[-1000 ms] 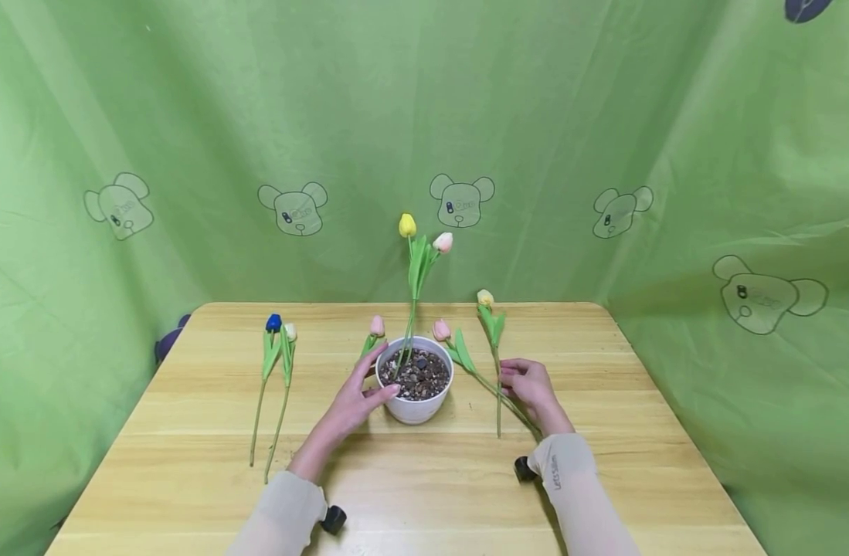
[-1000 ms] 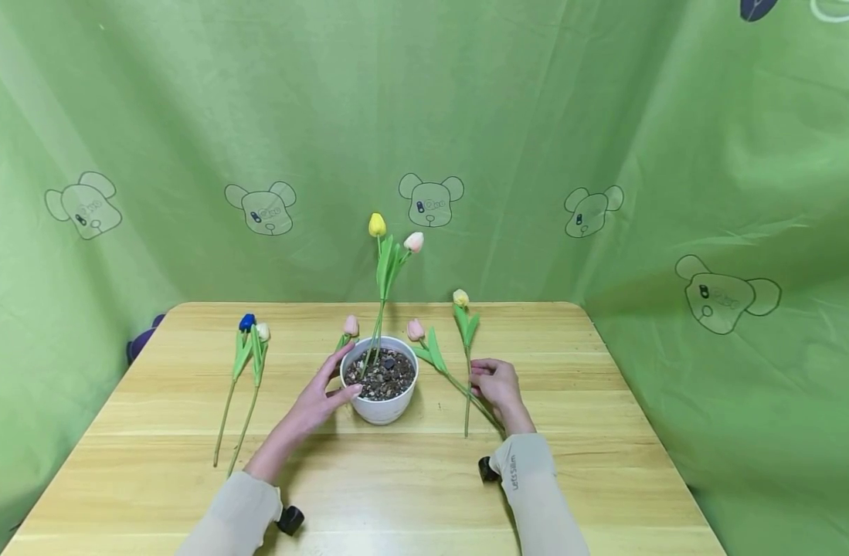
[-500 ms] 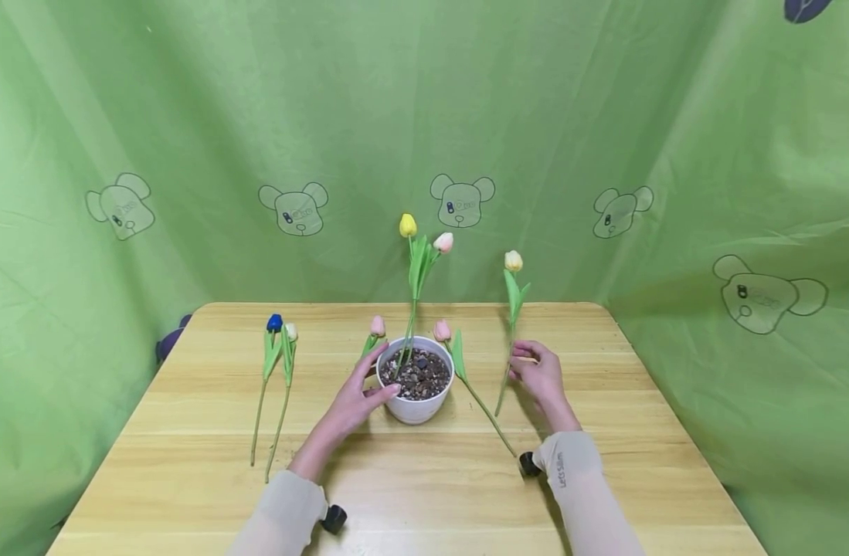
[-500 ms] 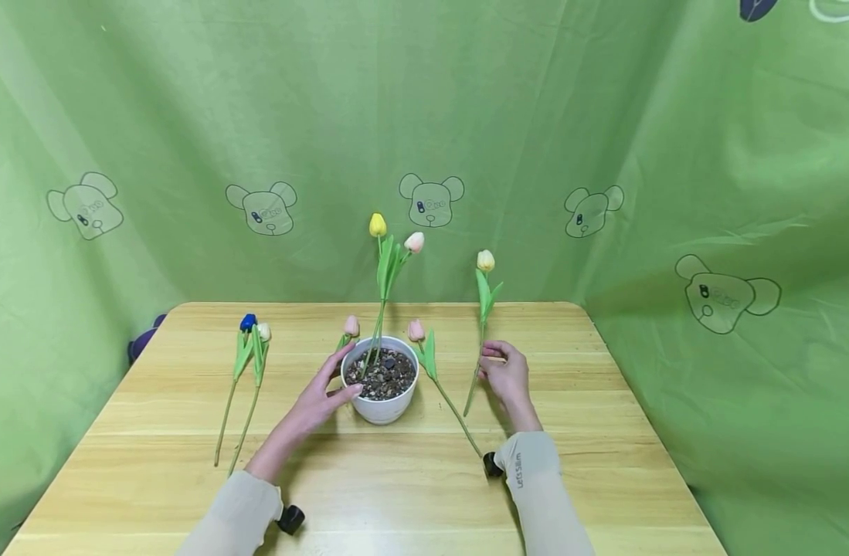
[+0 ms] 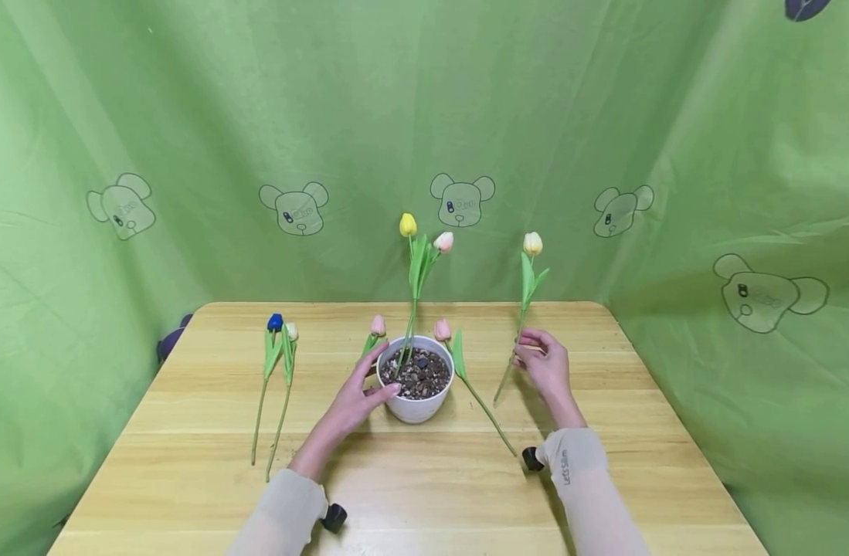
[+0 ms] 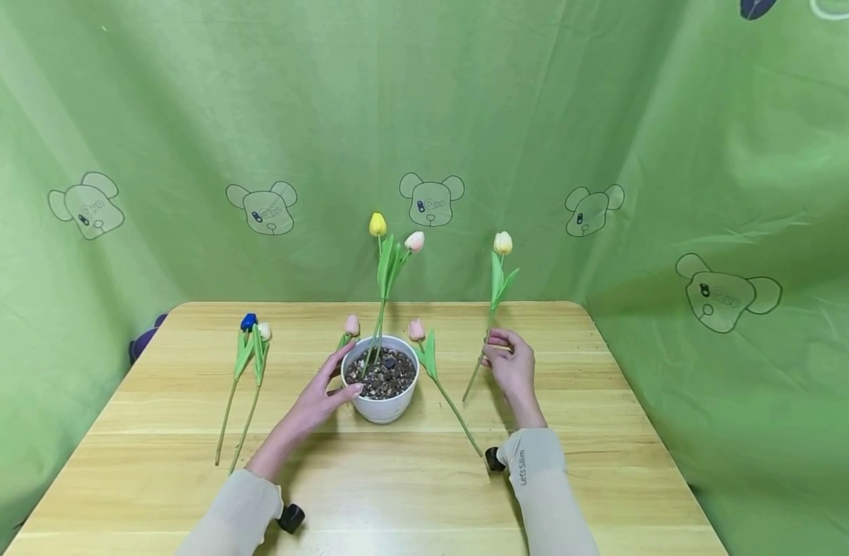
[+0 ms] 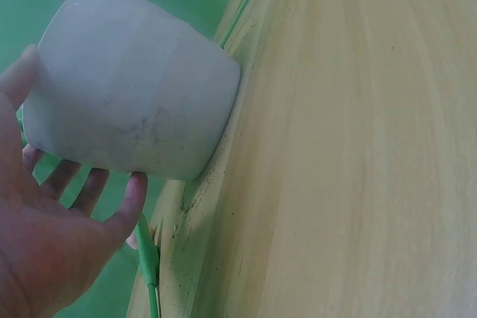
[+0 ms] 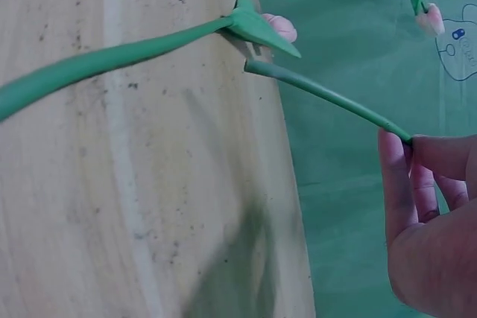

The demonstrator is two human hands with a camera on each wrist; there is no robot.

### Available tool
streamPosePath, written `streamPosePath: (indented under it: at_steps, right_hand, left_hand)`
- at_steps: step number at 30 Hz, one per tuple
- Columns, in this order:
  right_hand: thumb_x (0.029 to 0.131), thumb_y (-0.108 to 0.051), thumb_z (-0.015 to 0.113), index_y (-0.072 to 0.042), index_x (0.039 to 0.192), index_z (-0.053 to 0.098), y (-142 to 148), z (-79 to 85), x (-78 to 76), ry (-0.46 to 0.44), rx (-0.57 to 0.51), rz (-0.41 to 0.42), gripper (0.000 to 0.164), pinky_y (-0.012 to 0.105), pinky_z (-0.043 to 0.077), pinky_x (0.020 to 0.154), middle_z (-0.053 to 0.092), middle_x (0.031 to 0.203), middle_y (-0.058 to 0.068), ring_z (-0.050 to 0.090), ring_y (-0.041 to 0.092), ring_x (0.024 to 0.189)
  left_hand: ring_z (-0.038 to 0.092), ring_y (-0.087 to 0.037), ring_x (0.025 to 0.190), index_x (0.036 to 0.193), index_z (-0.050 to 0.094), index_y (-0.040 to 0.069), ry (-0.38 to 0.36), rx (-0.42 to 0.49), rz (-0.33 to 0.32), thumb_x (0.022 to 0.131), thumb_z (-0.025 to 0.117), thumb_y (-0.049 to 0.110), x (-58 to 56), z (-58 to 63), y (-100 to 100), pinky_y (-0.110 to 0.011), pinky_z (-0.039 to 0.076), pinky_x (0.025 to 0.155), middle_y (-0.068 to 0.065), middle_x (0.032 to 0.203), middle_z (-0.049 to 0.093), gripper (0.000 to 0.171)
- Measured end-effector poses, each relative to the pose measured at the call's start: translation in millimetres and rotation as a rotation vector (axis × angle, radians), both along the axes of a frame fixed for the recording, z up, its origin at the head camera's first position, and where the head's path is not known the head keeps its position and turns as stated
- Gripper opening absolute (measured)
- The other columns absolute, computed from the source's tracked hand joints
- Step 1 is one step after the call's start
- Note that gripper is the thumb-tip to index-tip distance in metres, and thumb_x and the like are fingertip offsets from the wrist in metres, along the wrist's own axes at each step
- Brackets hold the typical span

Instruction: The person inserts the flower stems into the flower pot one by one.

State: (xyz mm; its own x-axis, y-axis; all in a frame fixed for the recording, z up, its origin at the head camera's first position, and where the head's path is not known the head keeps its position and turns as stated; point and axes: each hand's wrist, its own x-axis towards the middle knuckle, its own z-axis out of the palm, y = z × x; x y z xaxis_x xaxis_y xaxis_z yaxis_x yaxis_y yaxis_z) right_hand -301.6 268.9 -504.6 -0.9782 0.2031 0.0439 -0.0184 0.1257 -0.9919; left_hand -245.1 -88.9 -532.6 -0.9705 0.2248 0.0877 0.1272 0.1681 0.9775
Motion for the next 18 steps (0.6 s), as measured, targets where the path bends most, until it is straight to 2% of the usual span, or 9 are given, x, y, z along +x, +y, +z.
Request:
streamPosePath:
  at_steps: [5, 13, 18]
  right_hand:
    - [0.097, 0.007, 0.062, 0.006, 0.137, 0.054, -2.7, 7.0, 1.5, 0.027, -0.012, -0.001, 0.04, 0.021, 0.063, 0.083, 0.058, 0.129, 0.022, 0.066, 0.005, 0.089]
    - [0.097, 0.008, 0.063, 0.007, 0.138, 0.052, -12.7, 24.9, 6.2, 0.069, -0.071, 0.027, 0.043, 0.024, 0.064, 0.087, 0.057, 0.128, 0.02, 0.068, 0.01, 0.095]
    - [0.097, 0.01, 0.062, 0.008, 0.138, 0.052, -24.5, 38.4, 8.6, 0.097, -0.088, 0.041, 0.043, 0.025, 0.064, 0.086, 0.058, 0.124, 0.019, 0.067, 0.009, 0.092]
  left_hand:
    - [0.039, -0.041, 0.149, 0.162, 0.032, 0.037, 0.016, 0.008, -0.007, 0.094, 0.077, 0.027, -0.9, -0.5, 0.3, -0.053, 0.048, 0.114, -0.011, 0.168, 0.031, 0.082]
    - [0.039, -0.04, 0.148, 0.161, 0.032, 0.04, 0.016, 0.004, -0.004, 0.094, 0.077, 0.029, 1.0, 1.5, 0.8, -0.052, 0.049, 0.114, -0.01, 0.168, 0.031, 0.082]
    - [0.04, -0.038, 0.148, 0.16, 0.033, 0.044, -0.002, 0.009, 0.002, 0.093, 0.078, 0.029, 2.0, 2.6, 0.9, -0.051, 0.049, 0.114, -0.008, 0.168, 0.032, 0.081]
